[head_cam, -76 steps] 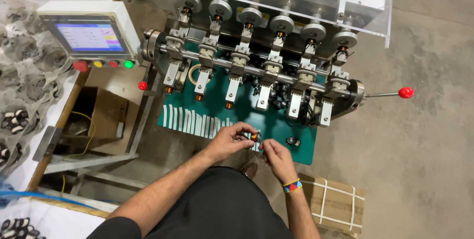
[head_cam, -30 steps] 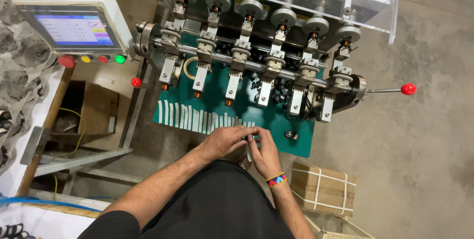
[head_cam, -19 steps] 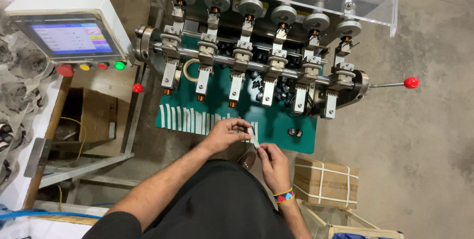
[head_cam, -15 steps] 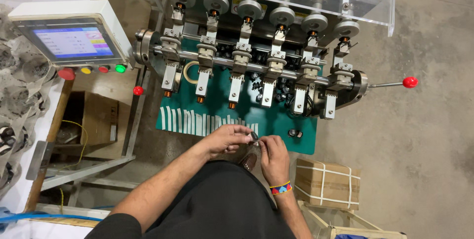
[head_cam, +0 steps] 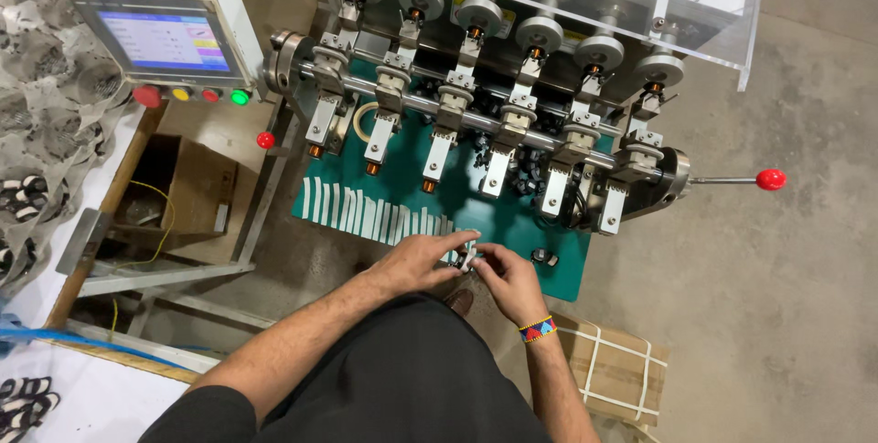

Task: The person assembles small electronic components by hand, placing cylindrical parts into slots on a green fixture and adjusting machine parts. They wipe the fixture with a cloth and continue handling components throughout the clip.

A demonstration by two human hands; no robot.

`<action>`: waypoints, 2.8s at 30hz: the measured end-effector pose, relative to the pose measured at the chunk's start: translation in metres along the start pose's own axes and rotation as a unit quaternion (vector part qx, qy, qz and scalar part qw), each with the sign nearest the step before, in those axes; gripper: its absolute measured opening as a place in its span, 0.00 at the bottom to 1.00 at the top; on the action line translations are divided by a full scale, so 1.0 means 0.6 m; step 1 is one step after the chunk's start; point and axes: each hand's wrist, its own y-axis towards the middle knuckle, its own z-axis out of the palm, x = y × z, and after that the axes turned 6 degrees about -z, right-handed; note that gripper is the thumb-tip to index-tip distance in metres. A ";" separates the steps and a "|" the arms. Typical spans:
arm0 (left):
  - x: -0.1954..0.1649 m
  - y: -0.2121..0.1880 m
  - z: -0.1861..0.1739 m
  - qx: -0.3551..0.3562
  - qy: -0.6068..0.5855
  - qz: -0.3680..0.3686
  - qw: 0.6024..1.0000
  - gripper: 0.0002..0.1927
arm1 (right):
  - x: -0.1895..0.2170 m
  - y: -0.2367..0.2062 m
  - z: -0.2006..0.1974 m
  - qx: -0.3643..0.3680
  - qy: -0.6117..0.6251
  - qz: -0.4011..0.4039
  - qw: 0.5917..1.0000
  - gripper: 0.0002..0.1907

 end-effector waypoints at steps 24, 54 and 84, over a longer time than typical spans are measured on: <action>0.008 0.091 -0.040 -0.364 -0.025 -0.240 0.900 0.18 | -0.218 0.044 -0.019 0.072 -0.412 0.077 0.905 0.14; 0.114 -0.072 -0.106 -0.212 -0.112 0.069 0.968 0.16 | 0.008 0.116 0.202 0.056 0.403 0.266 0.874 0.21; 0.004 0.047 0.085 -0.146 -0.580 -0.103 0.794 0.17 | -0.006 -0.017 0.057 0.061 0.178 0.038 0.981 0.16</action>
